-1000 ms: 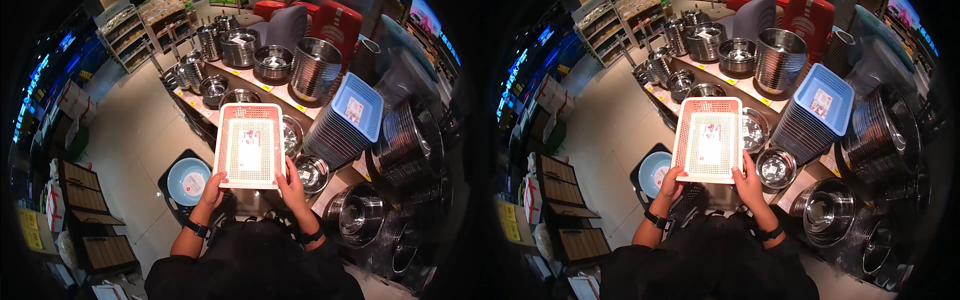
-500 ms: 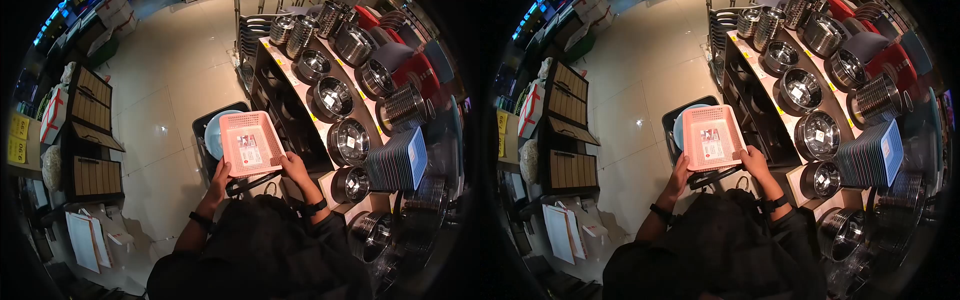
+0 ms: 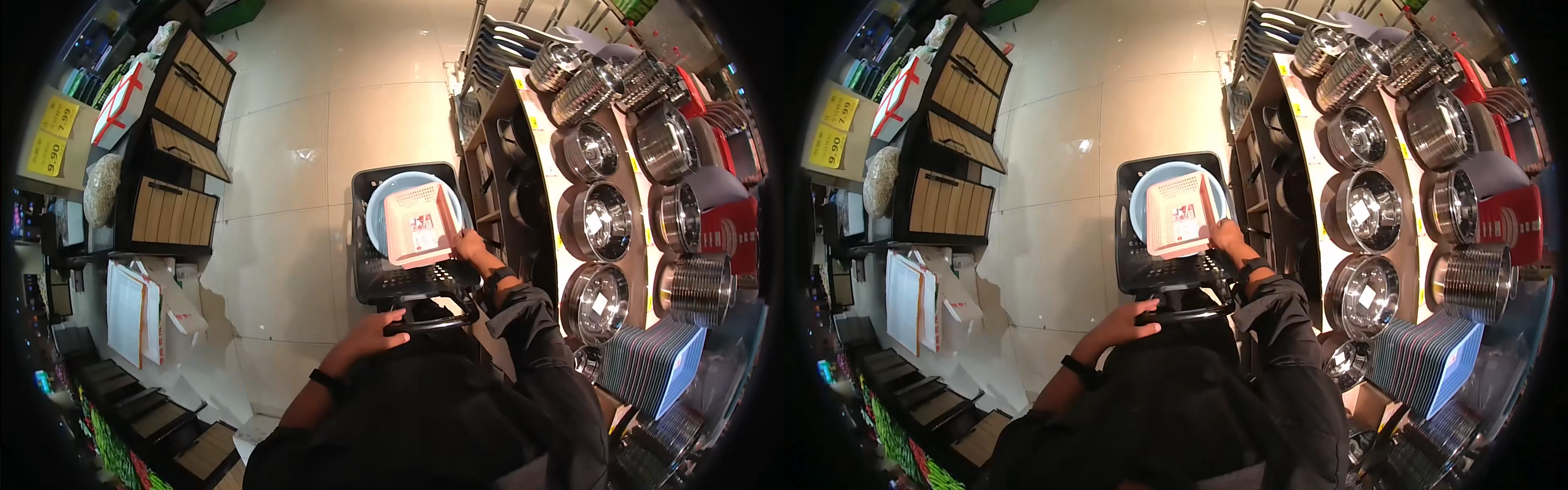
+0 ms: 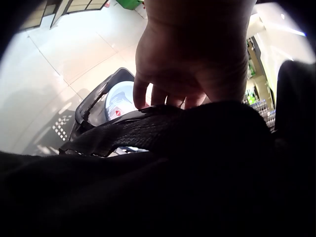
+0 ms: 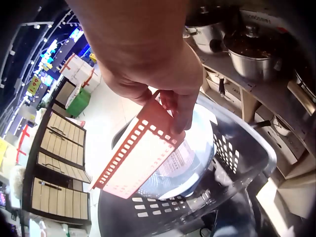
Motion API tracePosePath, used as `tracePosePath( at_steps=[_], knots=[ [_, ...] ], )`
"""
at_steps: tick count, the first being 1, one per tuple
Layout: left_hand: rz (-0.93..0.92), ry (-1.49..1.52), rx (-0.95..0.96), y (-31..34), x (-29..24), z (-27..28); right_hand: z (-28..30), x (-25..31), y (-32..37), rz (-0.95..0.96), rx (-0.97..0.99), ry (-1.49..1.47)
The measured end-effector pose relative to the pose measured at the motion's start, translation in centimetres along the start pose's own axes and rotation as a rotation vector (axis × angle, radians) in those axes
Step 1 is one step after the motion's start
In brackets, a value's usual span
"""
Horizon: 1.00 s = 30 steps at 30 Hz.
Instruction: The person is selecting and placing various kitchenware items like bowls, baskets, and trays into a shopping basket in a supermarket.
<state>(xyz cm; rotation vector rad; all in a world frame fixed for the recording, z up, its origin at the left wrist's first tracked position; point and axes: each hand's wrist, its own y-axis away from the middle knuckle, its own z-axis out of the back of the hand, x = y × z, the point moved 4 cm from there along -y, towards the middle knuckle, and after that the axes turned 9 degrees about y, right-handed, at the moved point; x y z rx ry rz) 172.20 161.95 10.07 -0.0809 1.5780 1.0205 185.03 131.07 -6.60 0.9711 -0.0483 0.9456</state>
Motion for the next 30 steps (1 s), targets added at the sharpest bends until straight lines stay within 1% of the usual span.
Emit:
tracePosePath(
  at_steps=[1, 2, 4, 5, 6, 7, 8, 10, 11, 13, 17, 19, 20, 22, 23, 26, 28, 29, 30],
  knots=[
    [-0.015, -0.139, -0.028, -0.2, -0.6, -0.1, -0.6, 0.2, -0.6, -0.011, -0.018, 0.042],
    [0.0, -0.134, -0.031, -0.5, -0.6, -0.4, -0.9, 0.2, -1.1, -0.024, -0.038, 0.082],
    [-0.054, -0.286, 0.034, -1.5, -1.4, -0.7, -1.8, 0.2, -2.5, 0.005, -0.024, 0.047],
    [-0.024, -0.351, 0.038, -1.8, -1.7, -1.1, -2.3, -0.2, -2.9, -0.01, -0.038, 0.107],
    [-0.017, -0.344, 0.035, -2.4, -1.4, -1.5, -2.5, -0.1, -2.9, -0.024, -0.052, 0.17],
    [-0.02, -0.381, 0.074, -3.0, -0.8, -2.1, -2.7, -0.1, -2.9, -0.061, -0.058, 0.164],
    [-0.022, -0.419, 0.114, -3.4, -0.3, -2.6, -3.0, -0.1, -2.8, -0.06, -0.048, 0.171],
    [-0.004, -0.413, 0.119, -3.6, -0.3, -2.8, -2.8, -0.1, -2.3, -0.126, -0.091, 0.136],
    [0.008, -0.416, 0.128, -3.6, -0.3, -2.9, -2.8, 0.0, -2.0, -0.125, -0.083, 0.142],
    [0.02, -0.41, 0.13, -3.6, -0.4, -2.8, -3.2, -0.2, -2.1, -0.168, 0.0, 0.082],
    [0.079, -0.444, 0.148, -3.9, -0.5, -3.1, -4.4, -1.3, -3.0, -0.199, 0.046, 0.006],
    [0.096, -0.456, 0.146, -4.0, -0.6, -3.2, -5.7, -2.9, -4.6, -0.185, -0.067, -0.034],
    [0.106, -0.471, 0.145, -4.0, -0.6, -3.2, -6.3, -3.6, -5.4, -0.185, -0.063, -0.035],
    [0.113, -0.464, 0.144, -4.0, -0.8, -3.1, -6.8, -4.1, -5.9, -0.217, -0.011, 0.089],
    [0.115, -0.458, 0.143, -4.0, -0.9, -3.0, -7.1, -4.3, -6.0, -0.218, -0.008, 0.088],
    [0.115, -0.457, 0.145, -4.1, -1.3, -2.8, -7.3, -4.6, -5.9, -0.273, 0.015, 0.045],
    [0.105, -0.441, 0.128, -4.3, -1.1, -2.8, -8.4, -5.1, -6.7, -0.279, 0.095, -0.056],
    [0.095, -0.423, 0.109, -4.3, -1.1, -2.7, -8.7, -5.4, -7.1, -0.281, 0.096, -0.058],
    [0.099, -0.423, 0.113, -4.3, -1.3, -2.6, -8.0, -4.5, -6.2, -0.269, 0.079, -0.075]
  ],
)
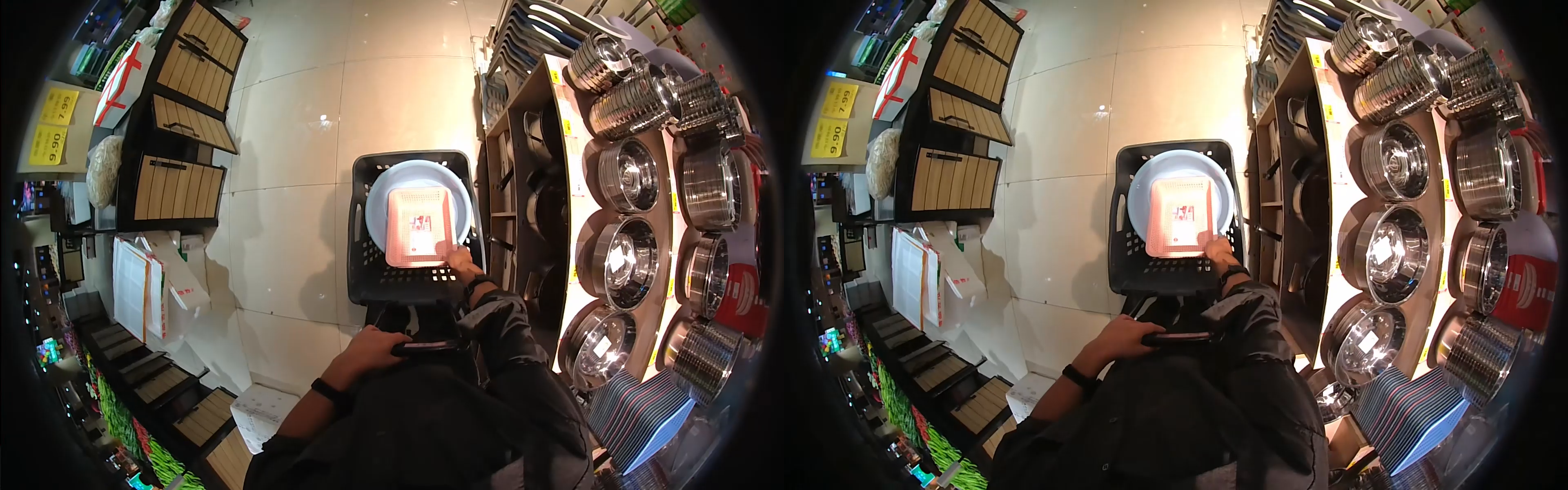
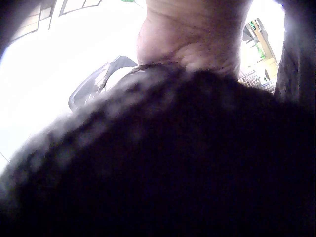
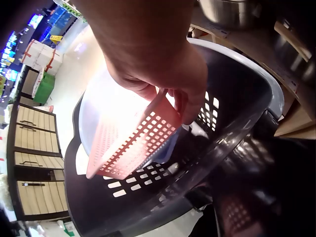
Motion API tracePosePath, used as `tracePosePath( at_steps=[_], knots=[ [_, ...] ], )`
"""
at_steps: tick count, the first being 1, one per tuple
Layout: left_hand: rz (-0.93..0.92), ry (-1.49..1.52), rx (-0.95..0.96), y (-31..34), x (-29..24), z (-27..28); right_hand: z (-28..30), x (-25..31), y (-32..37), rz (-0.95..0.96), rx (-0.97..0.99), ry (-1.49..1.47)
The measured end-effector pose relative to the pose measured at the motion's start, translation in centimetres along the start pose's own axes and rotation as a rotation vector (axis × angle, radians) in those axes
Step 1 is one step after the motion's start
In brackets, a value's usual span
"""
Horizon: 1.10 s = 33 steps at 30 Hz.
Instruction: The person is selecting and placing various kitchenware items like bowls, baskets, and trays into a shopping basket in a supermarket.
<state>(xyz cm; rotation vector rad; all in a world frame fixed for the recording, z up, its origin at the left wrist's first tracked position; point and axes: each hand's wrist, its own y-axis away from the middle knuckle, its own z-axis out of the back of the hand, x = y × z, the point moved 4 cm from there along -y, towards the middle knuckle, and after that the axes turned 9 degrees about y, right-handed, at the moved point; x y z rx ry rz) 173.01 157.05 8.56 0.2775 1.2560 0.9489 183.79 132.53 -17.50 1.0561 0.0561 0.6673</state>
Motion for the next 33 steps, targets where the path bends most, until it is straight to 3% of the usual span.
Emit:
tracePosePath(
  at_steps=[1, 2, 4, 7, 8, 12, 14, 16, 18, 20, 22, 25, 28, 30, 33],
  knots=[
    [0.005, 0.0, -0.006, 0.2, -0.4, 0.5, 0.8, 0.6, 1.2, 0.011, -0.014, -0.019],
    [0.007, 0.0, -0.013, 0.3, -0.6, 0.8, 1.3, 1.2, 2.1, -0.01, 0.151, -0.145],
    [-0.02, -0.005, -0.036, 0.1, -0.3, 0.8, 2.1, 1.7, 2.6, -0.036, -0.004, -0.023],
    [-0.059, 0.003, -0.079, -0.1, -0.5, 1.6, 4.4, 2.6, 3.8, 0.129, -0.161, 0.076],
    [-0.059, 0.021, -0.091, -0.2, -0.6, 2.1, 5.0, 3.0, 4.2, 0.292, -0.198, 0.185],
    [-0.062, -0.066, -0.187, -0.4, -0.8, 3.9, 8.6, 5.4, 12.5, 0.599, 0.189, 0.014],
    [0.081, -0.042, -0.234, -0.4, -1.0, 5.3, 9.9, 6.0, 18.3, 0.821, 0.228, 0.006],
    [-0.027, -0.033, -0.263, -1.3, -0.6, 5.9, 9.3, 5.4, 21.9, 0.945, 0.131, 0.118],
    [-0.027, -0.031, -0.348, -2.2, -0.5, 7.1, 10.0, 6.1, 26.9, 0.904, 0.151, 0.184],
    [-0.04, -0.041, -0.313, -3.2, -0.9, 8.2, 9.6, 6.6, 28.7, 0.987, -0.171, 0.518],
    [0.003, -0.058, -0.316, -4.3, -0.2, 9.3, 9.2, 7.2, 28.5, 0.977, -0.453, 0.547],
    [-0.035, -0.092, -0.315, -5.7, 0.0, 11.1, 9.0, 9.5, 26.4, 0.807, -0.519, 0.612],
    [-0.121, -0.132, -0.32, -8.1, 2.3, 12.5, 9.0, 11.4, 24.6, 0.744, -0.532, 0.643],
    [-0.234, -0.08, -0.438, -8.6, 1.8, 14.0, 9.6, 12.5, 24.0, 0.754, -0.611, 0.645],
    [-0.327, -0.043, -0.463, -9.4, 0.9, 15.5, 10.5, 13.7, 22.9, 0.726, -0.631, 0.64]
  ],
)
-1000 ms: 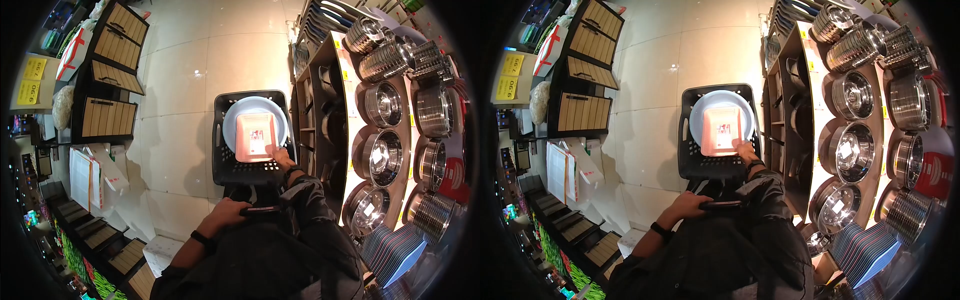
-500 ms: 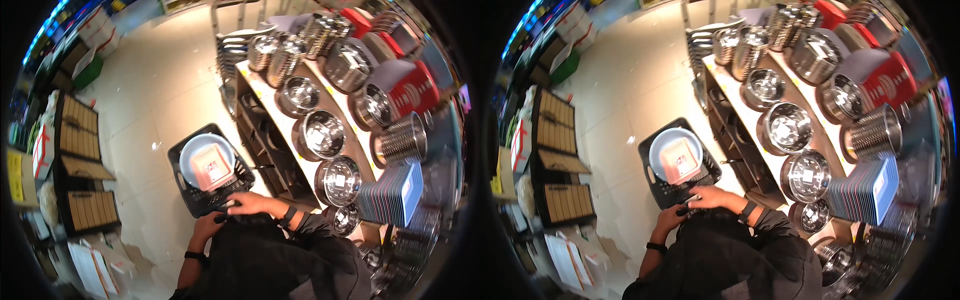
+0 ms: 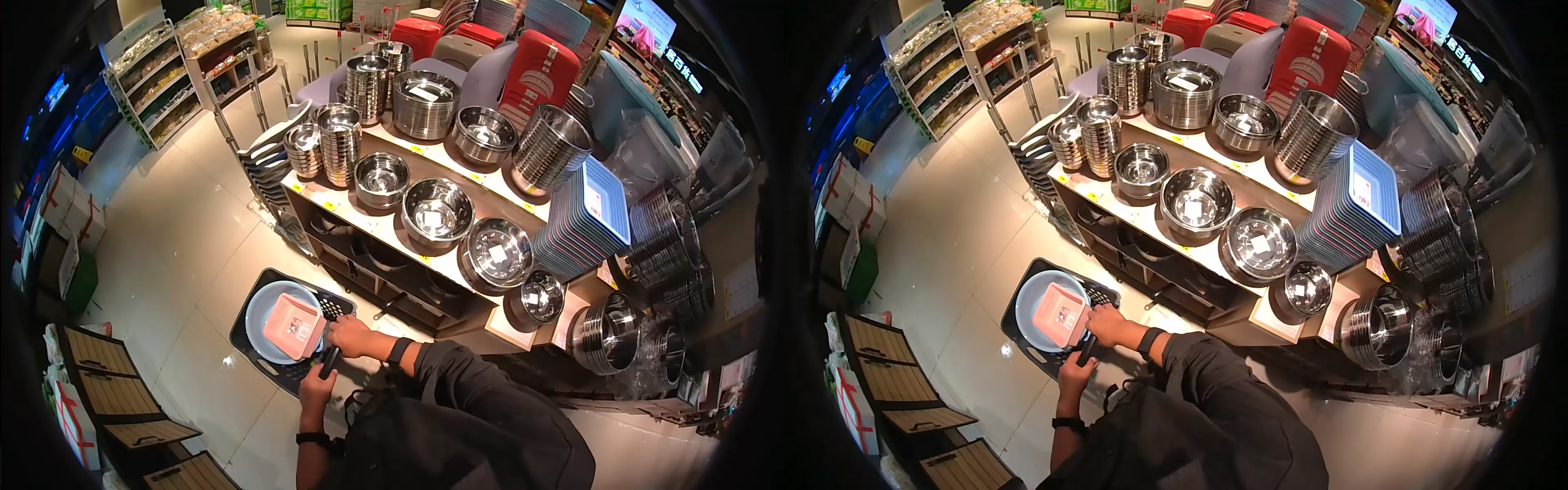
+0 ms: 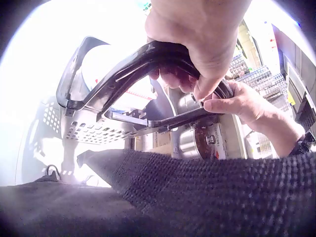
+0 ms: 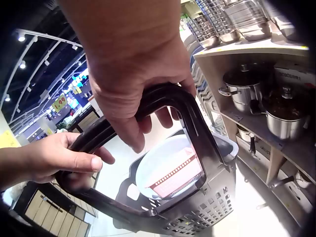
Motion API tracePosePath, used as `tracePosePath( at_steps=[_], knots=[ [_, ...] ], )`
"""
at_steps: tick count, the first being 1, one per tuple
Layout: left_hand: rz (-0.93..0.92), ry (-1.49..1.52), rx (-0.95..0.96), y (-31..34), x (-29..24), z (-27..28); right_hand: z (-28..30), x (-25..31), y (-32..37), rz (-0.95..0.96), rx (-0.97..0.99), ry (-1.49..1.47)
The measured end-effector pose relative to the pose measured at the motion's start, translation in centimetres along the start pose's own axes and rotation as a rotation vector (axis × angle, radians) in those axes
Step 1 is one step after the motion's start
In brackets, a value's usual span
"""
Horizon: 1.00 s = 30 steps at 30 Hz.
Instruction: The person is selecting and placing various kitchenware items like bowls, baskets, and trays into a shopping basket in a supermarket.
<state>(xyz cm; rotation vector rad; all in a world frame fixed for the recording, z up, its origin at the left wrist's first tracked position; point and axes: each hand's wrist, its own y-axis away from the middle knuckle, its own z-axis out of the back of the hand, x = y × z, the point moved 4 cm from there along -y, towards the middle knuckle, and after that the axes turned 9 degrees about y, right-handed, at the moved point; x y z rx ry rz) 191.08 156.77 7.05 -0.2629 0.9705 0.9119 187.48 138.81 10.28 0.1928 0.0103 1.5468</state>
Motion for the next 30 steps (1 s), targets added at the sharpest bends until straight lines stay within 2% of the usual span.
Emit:
tracePosePath(
  at_steps=[3, 6, 11, 13, 17, 19, 21, 22, 25, 30],
  knots=[
    [0.002, 0.004, -0.026, -1.3, 0.6, 1.6, -0.1, 0.3, -2.1, 0.021, 0.032, -0.025],
    [0.179, -0.115, 0.065, -3.0, 1.0, 2.6, 0.4, 0.1, -3.7, 0.037, -0.021, -0.014],
    [0.319, -0.18, 0.041, -4.3, 0.0, 5.1, -0.1, 0.2, -6.7, 0.092, -0.074, -0.031],
    [0.259, -0.171, 0.031, -5.0, 0.1, 5.8, 0.3, 0.2, -7.6, 0.103, -0.141, -0.063],
    [0.332, -0.236, 0.037, -6.3, -0.3, 6.8, 0.3, 0.1, -8.9, 0.122, -0.246, -0.123],
    [0.321, -0.228, 0.031, -6.8, 0.1, 7.3, 1.0, 0.3, -10.0, 0.125, -0.094, -0.081],
    [0.339, -0.227, 0.051, -7.4, -0.2, 7.9, 0.9, 0.2, -11.0, 0.117, -0.053, -0.065],
    [0.349, -0.237, 0.055, -7.6, -0.2, 8.1, 1.1, 0.1, -11.2, 0.143, -0.049, -0.068],
    [0.35, -0.213, 0.064, -8.4, -0.1, 9.1, 1.8, 0.3, -12.0, 0.146, -0.195, -0.109],
    [0.33, -0.188, 0.049, -10.3, 0.8, 10.8, 2.7, 0.4, -14.4, 0.143, -0.095, -0.093]
  ],
)
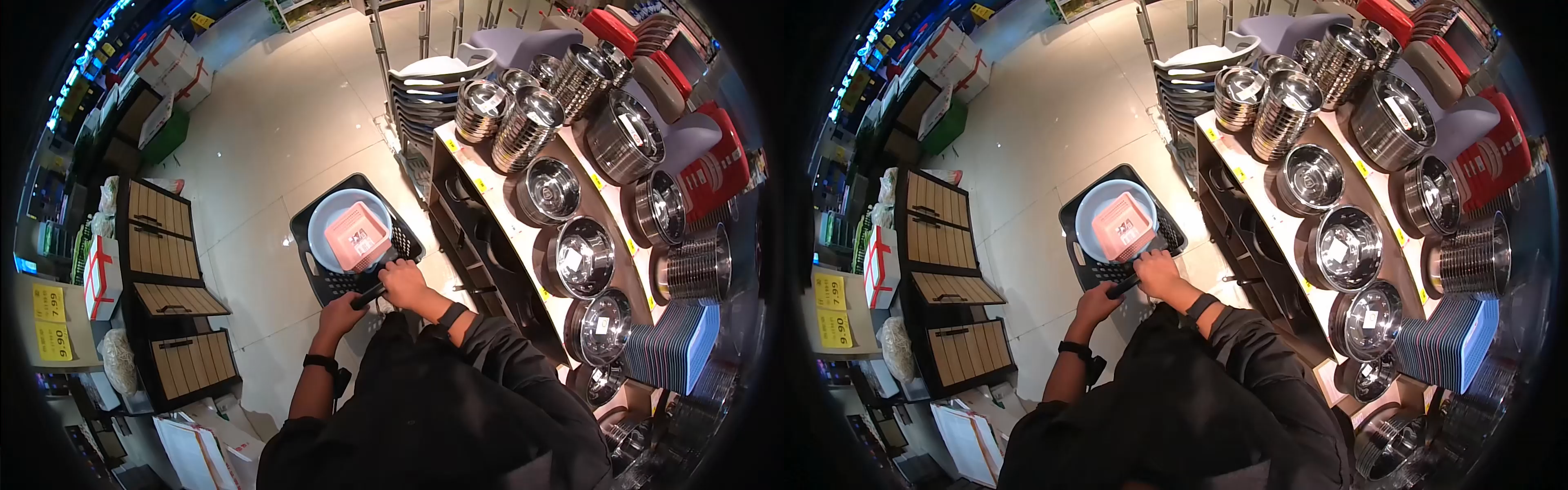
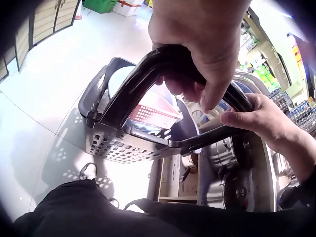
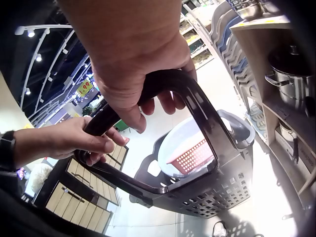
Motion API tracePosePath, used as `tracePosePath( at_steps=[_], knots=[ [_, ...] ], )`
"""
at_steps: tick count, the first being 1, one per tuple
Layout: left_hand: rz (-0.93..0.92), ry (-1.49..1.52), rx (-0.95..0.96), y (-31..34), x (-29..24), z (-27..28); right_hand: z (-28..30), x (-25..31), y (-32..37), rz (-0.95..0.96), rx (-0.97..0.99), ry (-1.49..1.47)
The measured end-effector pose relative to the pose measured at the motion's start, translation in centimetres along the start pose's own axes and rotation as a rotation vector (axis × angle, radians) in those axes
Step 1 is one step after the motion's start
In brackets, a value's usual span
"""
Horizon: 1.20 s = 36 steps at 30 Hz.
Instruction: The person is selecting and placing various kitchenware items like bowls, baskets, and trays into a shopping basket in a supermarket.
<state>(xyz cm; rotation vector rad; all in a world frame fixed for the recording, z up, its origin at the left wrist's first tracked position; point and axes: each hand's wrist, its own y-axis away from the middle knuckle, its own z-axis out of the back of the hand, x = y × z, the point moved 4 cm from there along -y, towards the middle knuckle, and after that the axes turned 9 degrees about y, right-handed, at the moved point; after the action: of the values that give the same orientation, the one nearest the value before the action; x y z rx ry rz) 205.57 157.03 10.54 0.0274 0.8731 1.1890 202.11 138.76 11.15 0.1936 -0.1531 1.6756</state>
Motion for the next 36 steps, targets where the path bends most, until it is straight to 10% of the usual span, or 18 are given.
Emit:
tracePosePath(
  at_steps=[29, 36],
  knots=[
    [-0.141, -0.018, 0.068, -12.0, 2.9, 8.8, 0.0, -2.2, -10.4, -0.086, -0.11, -0.266],
    [-0.098, -0.004, 0.137, -13.9, 3.8, 9.6, 1.7, -6.1, -6.2, -0.258, 0.172, -0.429]
  ],
)
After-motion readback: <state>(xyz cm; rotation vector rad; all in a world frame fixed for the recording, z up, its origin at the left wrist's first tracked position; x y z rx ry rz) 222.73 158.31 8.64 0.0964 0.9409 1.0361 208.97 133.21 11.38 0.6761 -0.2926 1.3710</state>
